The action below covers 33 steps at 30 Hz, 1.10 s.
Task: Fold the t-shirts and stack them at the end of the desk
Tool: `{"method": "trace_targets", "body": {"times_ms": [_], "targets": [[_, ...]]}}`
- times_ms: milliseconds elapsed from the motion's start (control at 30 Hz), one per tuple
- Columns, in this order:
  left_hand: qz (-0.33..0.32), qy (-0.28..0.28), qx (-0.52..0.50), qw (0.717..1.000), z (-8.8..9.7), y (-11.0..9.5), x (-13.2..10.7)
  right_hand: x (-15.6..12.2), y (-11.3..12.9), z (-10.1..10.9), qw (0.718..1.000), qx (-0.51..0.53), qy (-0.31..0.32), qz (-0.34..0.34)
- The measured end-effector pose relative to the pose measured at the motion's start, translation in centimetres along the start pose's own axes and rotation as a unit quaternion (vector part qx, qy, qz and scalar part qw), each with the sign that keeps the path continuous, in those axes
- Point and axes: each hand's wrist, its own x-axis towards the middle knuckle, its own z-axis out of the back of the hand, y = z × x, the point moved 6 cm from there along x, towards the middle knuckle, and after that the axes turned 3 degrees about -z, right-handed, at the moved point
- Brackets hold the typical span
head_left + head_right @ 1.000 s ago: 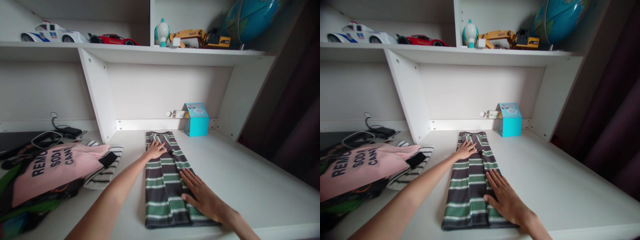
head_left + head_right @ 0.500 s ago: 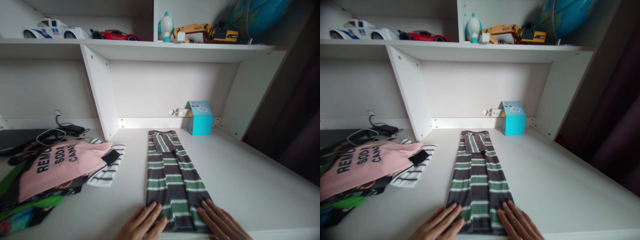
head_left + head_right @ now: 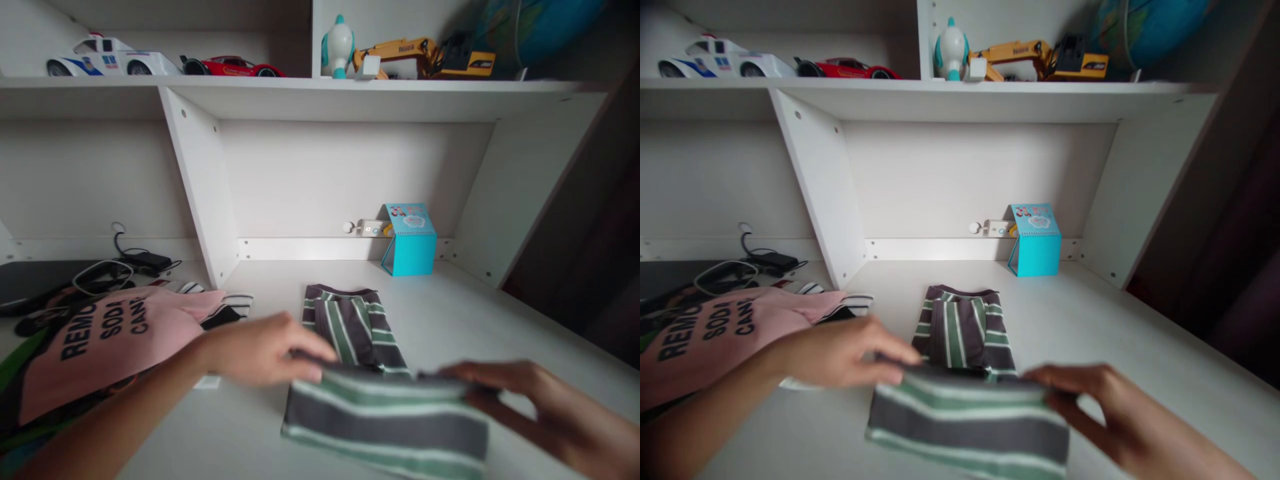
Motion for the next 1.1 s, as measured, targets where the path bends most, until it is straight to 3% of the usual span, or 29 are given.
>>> {"method": "trace_targets", "body": {"times_ms": [33, 67, 133, 200, 233, 333, 467, 567, 667, 800, 967, 1100], "targets": [[0.01, -0.004, -0.038, 0.999, 1.9, 1.3, 2.4, 2.8, -1.0, -0.2, 0.996, 0.046, 0.077, -0.003], [0.022, -0.029, -0.071, 0.997, 3.6, 3.2, 4.8, 5.6, -2.1, -0.4, 0.991, 0.083, 0.102, -0.012], [0.075, -0.07, -0.12, 0.987, 5.3, 8.5, 9.0, 10.8, -5.1, -1.4, 0.986, 0.135, 0.081, -0.061], [0.177, -0.108, -0.159, 0.965, 5.1, 14.4, 11.6, 14.5, -7.5, -4.1, 0.982, 0.146, 0.083, -0.09], [0.198, -0.115, -0.162, 0.96, 4.6, 16.6, 12.3, 15.6, -8.5, -5.5, 0.98, 0.149, 0.084, -0.101], [0.218, -0.122, -0.165, 0.954, 3.6, 20.2, 13.1, 17.0, -10.2, -8.3, 0.978, 0.151, 0.086, -0.117], [0.152, -0.112, -0.177, 0.966, 4.9, 20.6, 13.5, 17.6, -11.7, -7.9, 0.979, 0.148, 0.065, -0.128], [0.144, -0.141, -0.095, 0.975, 6.1, 21.7, 14.2, 18.9, -13.4, -7.8, 0.98, 0.106, 0.042, -0.165], [0.191, -0.171, 0.005, 0.967, 5.3, 23.9, 14.7, 19.9, -15.1, -9.6, 0.975, 0.046, 0.04, -0.214], [0.208, -0.205, 0.05, 0.955, 3.3, 25.4, 14.3, 20.0, -16.1, -12.1, 0.966, 0.003, 0.061, -0.25], [0.2, -0.189, 0.067, 0.959, 2.8, 24.6, 13.7, 19.2, -15.6, -12.0, 0.961, -0.007, 0.071, -0.268], [0.167, -0.19, 0.068, 0.965, 4.4, 22.4, 13.1, 18.9, -14.5, -9.8, 0.968, -0.004, 0.031, -0.249]]}}
